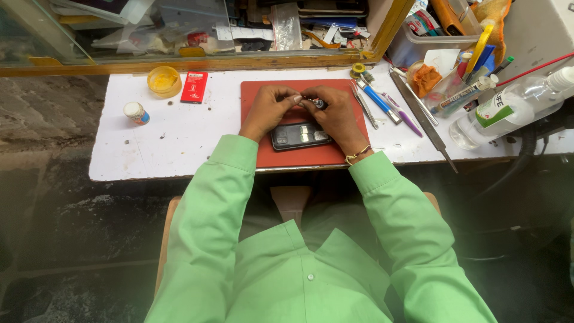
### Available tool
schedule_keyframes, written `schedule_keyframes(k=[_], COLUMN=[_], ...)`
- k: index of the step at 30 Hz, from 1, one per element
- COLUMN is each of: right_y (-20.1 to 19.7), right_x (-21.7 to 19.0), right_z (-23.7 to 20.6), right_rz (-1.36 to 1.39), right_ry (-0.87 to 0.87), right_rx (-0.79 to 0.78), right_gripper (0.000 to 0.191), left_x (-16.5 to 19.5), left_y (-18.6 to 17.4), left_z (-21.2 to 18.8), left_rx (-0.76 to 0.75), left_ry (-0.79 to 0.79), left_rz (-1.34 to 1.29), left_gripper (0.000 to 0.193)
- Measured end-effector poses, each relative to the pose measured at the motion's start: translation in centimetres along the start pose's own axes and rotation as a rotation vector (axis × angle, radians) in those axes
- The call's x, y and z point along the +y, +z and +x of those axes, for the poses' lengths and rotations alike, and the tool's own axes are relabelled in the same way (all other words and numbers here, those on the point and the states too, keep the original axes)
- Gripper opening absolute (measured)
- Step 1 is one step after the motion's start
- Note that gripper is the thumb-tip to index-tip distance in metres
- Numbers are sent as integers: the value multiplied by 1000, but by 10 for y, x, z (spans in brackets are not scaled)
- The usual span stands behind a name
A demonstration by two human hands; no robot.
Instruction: The person wipes a mobile phone with a cloth, then uses a screwdriver to remove screws from the back of the device. The person continues to unscrew and remove screws from the phone's back cover.
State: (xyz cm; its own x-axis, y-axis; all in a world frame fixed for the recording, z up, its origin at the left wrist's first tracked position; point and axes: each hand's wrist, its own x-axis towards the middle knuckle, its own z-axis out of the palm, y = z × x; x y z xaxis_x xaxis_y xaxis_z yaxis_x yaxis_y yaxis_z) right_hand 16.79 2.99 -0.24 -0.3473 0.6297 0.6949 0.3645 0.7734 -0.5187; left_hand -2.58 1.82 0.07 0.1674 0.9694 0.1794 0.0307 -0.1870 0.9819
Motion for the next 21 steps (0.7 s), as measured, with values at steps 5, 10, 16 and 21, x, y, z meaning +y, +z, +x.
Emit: schedule_keyframes(k=[5,10,16,21], right_y=[-2,-3,-4,-3], right_x=[-4,-8,-9,-4], right_z=[2,3,3,2], right_rz=[-24,-25,-17,-18], right_ry=[-48,-64,-40,-26], right_rx=[-2,-1,-27,-38], right_gripper=[20,18,14,12], left_x=[-2,-1,5,6], left_y=[1,1,0,0], left_z=[2,1,-4,-4], left_rx=[8,40,78,69], left_ry=[100,87,-57,-51], left_rz=[113,124,100,80], left_gripper=[18,18,18,18])
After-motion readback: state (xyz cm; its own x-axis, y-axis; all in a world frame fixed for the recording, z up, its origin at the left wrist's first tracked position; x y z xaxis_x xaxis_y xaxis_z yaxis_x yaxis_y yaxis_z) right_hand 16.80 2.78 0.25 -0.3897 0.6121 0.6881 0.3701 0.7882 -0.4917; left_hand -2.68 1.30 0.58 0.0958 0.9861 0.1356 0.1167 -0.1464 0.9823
